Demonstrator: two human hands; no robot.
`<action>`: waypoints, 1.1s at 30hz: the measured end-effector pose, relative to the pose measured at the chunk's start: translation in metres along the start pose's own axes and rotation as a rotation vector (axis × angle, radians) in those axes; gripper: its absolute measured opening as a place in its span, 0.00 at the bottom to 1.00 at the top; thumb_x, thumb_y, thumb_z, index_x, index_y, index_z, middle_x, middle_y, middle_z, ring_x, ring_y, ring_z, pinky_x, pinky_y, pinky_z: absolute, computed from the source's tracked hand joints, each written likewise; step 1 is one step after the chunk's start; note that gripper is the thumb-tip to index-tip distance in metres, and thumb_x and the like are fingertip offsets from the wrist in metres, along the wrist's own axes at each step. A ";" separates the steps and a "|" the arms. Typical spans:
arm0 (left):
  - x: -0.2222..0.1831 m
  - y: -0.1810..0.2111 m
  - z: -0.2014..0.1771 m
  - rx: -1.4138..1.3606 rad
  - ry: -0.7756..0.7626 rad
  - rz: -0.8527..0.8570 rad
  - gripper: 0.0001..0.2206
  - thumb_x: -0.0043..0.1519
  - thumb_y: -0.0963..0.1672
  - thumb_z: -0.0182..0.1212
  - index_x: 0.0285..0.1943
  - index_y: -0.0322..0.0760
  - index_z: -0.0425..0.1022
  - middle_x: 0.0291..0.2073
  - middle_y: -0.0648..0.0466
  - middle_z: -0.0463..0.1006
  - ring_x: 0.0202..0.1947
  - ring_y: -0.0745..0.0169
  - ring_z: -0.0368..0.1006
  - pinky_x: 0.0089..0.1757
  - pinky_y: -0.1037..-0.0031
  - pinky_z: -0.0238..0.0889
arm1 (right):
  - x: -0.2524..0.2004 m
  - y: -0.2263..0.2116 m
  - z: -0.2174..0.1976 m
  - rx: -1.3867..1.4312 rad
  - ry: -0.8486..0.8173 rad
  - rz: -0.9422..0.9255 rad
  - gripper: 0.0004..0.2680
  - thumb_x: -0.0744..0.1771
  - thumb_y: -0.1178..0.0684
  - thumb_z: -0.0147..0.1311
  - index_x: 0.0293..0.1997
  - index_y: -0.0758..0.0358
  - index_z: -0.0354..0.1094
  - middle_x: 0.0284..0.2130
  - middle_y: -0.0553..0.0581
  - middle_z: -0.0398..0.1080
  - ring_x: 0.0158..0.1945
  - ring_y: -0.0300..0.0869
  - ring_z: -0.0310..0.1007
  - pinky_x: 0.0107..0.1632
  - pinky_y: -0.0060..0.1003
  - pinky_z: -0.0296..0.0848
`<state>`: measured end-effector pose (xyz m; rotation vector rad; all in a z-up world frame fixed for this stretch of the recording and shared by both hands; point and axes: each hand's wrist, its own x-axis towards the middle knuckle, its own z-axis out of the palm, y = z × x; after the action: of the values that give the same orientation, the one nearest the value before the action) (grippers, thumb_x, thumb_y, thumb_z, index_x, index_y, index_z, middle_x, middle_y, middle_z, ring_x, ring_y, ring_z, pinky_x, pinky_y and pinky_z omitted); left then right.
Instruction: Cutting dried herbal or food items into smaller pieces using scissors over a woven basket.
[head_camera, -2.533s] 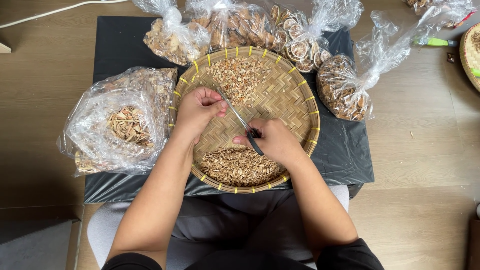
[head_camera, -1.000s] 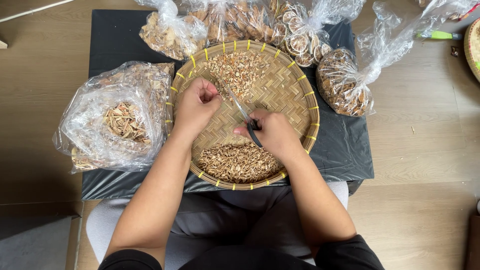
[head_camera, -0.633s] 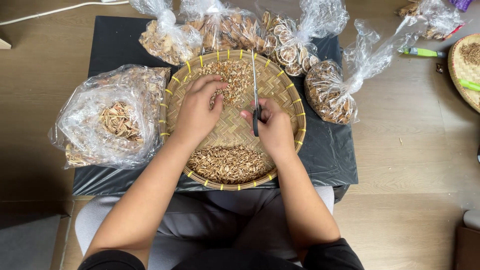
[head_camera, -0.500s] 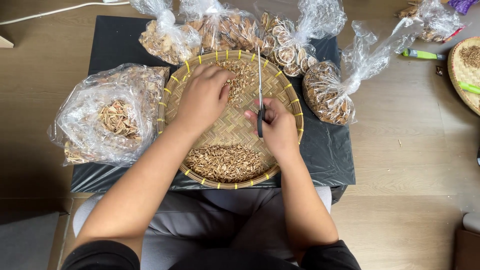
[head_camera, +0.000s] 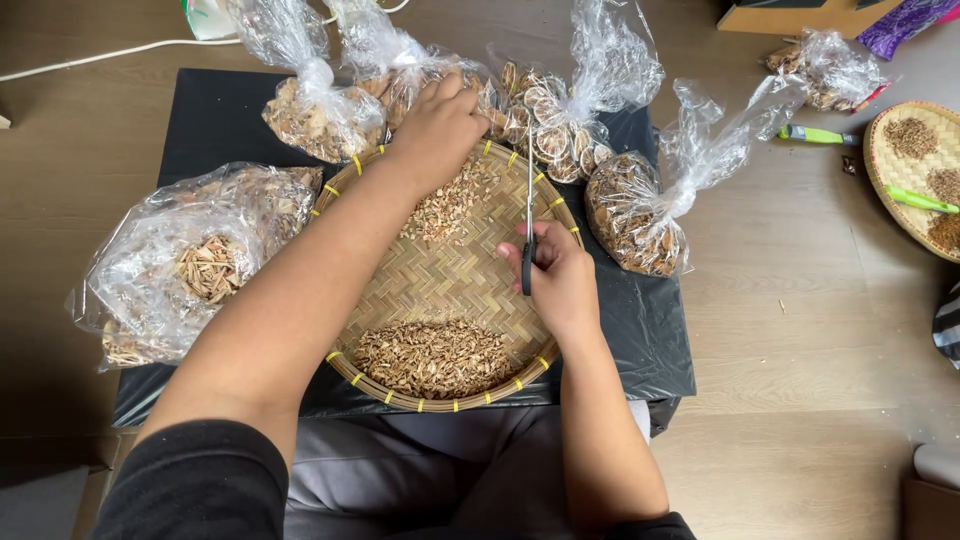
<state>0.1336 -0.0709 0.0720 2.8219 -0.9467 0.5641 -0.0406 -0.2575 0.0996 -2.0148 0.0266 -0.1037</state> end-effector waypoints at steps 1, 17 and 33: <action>0.001 -0.001 0.001 -0.001 -0.001 0.001 0.04 0.56 0.38 0.63 0.37 0.36 0.81 0.43 0.47 0.78 0.53 0.48 0.65 0.59 0.58 0.57 | 0.001 0.001 0.000 0.000 0.001 0.001 0.12 0.64 0.53 0.66 0.47 0.66 0.72 0.12 0.45 0.58 0.15 0.32 0.62 0.21 0.27 0.61; 0.007 -0.006 0.006 0.149 0.008 0.102 0.07 0.54 0.40 0.66 0.39 0.39 0.84 0.42 0.51 0.80 0.53 0.53 0.64 0.60 0.62 0.52 | 0.003 0.003 0.002 -0.056 -0.029 -0.017 0.14 0.63 0.51 0.67 0.47 0.66 0.71 0.13 0.48 0.66 0.15 0.33 0.65 0.21 0.26 0.58; 0.000 -0.004 -0.025 0.050 0.078 -0.014 0.11 0.53 0.34 0.61 0.40 0.37 0.79 0.37 0.51 0.74 0.45 0.53 0.64 0.51 0.65 0.57 | 0.005 0.007 0.007 -0.032 -0.035 0.025 0.16 0.62 0.54 0.68 0.50 0.66 0.65 0.15 0.49 0.68 0.15 0.33 0.65 0.21 0.26 0.57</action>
<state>0.1286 -0.0621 0.0956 2.8240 -0.9104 0.7005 -0.0349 -0.2549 0.0903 -2.0469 0.0309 -0.0528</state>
